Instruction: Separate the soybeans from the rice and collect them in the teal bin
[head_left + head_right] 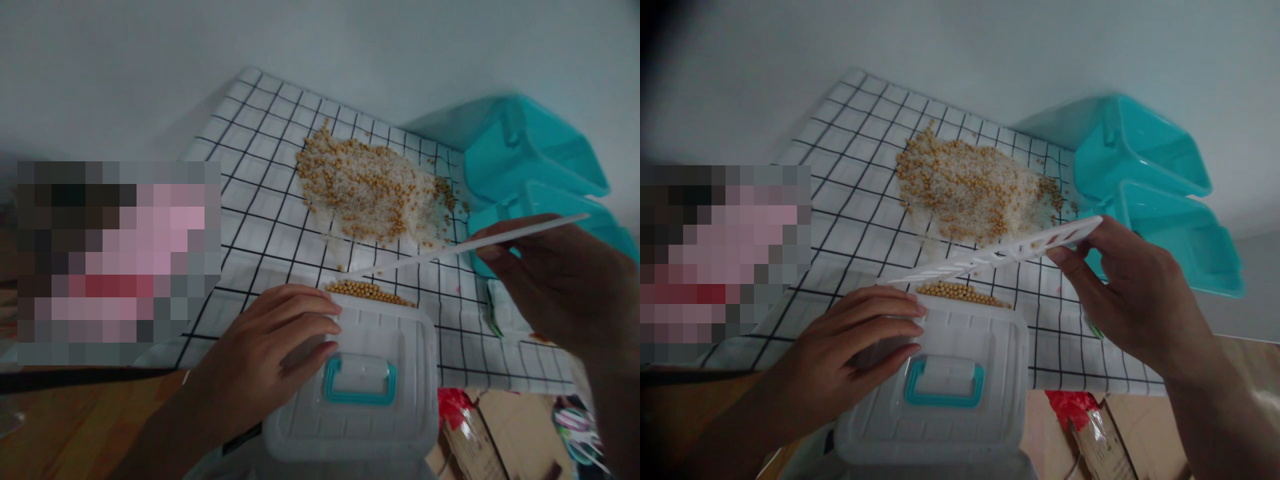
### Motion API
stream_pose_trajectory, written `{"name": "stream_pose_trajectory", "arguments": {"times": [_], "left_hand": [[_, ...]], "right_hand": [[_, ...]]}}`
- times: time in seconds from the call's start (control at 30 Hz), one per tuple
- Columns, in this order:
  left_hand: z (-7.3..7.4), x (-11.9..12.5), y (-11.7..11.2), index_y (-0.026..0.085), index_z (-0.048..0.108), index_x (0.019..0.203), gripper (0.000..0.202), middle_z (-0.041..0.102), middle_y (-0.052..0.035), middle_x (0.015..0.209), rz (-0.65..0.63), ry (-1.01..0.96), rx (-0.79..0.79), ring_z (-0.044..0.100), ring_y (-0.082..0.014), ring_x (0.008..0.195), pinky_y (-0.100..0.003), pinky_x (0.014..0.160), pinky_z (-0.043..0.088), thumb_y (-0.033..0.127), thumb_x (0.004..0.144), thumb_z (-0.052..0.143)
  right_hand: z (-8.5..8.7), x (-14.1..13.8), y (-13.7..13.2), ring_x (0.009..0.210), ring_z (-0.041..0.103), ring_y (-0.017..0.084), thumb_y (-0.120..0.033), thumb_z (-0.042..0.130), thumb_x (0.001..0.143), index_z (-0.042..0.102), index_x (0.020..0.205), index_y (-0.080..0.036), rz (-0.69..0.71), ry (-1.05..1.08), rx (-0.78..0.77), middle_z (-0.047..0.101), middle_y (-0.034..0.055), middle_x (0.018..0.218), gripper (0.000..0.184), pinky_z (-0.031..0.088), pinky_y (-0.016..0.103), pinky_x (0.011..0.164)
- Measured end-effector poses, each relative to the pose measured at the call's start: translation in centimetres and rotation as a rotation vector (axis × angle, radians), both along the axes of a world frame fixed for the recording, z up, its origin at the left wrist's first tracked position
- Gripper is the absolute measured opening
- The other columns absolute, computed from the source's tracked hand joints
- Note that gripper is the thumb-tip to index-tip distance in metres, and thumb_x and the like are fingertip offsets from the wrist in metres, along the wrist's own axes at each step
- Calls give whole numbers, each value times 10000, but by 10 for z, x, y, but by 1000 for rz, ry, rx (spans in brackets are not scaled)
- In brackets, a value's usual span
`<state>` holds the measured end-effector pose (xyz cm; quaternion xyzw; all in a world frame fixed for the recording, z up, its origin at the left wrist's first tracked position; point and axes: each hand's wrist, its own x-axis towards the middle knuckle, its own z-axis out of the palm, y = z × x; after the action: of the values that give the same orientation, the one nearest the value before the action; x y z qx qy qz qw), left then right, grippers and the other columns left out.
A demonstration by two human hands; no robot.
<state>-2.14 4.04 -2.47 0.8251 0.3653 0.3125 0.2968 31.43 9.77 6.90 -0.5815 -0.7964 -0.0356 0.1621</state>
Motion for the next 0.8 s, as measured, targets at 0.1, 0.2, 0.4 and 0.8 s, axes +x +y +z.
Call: {"name": "stream_pose_trajectory", "arguments": {"times": [0.1, 0.2, 0.4, 0.8], "left_hand": [[-1, 0, -1, 214, 655, 1107, 244, 690, -26, 1206, 3, 1, 10, 573, -165, 1241, -340, 1132, 436, 100, 901, 716], [-3, 0, -2, 215, 657, 1114, 249, 693, -24, 1204, 9, -4, 23, 584, -163, 1232, -349, 1136, 432, 105, 900, 721], [-1, 1, 0, 216, 662, 1094, 239, 695, -25, 1183, 8, -3, 7, 574, -174, 1231, -358, 1120, 454, 101, 894, 724], [-3, -1, -3, 226, 665, 1099, 237, 699, -21, 1201, 18, 1, 16, 610, -172, 1224, -363, 1123, 444, 111, 898, 718]], "right_hand": [[0, 0, 0, 743, 688, 187, -549, 562, 963, 681, 968, -284, 22, 21, -9, 737, -3, 929, 290, 443, 322, 599], [-1, -1, -1, 697, 671, 178, -568, 537, 973, 686, 989, -273, 14, -30, -2, 733, 12, 939, 331, 434, 320, 577], [0, -1, 0, 665, 663, 182, -581, 517, 975, 674, 951, -264, -23, -77, 19, 708, 7, 820, 354, 423, 312, 556], [0, -4, -6, 796, 704, 171, -499, 566, 983, 686, 1032, -299, 68, -46, 40, 737, -21, 940, 238, 479, 292, 650]]}}
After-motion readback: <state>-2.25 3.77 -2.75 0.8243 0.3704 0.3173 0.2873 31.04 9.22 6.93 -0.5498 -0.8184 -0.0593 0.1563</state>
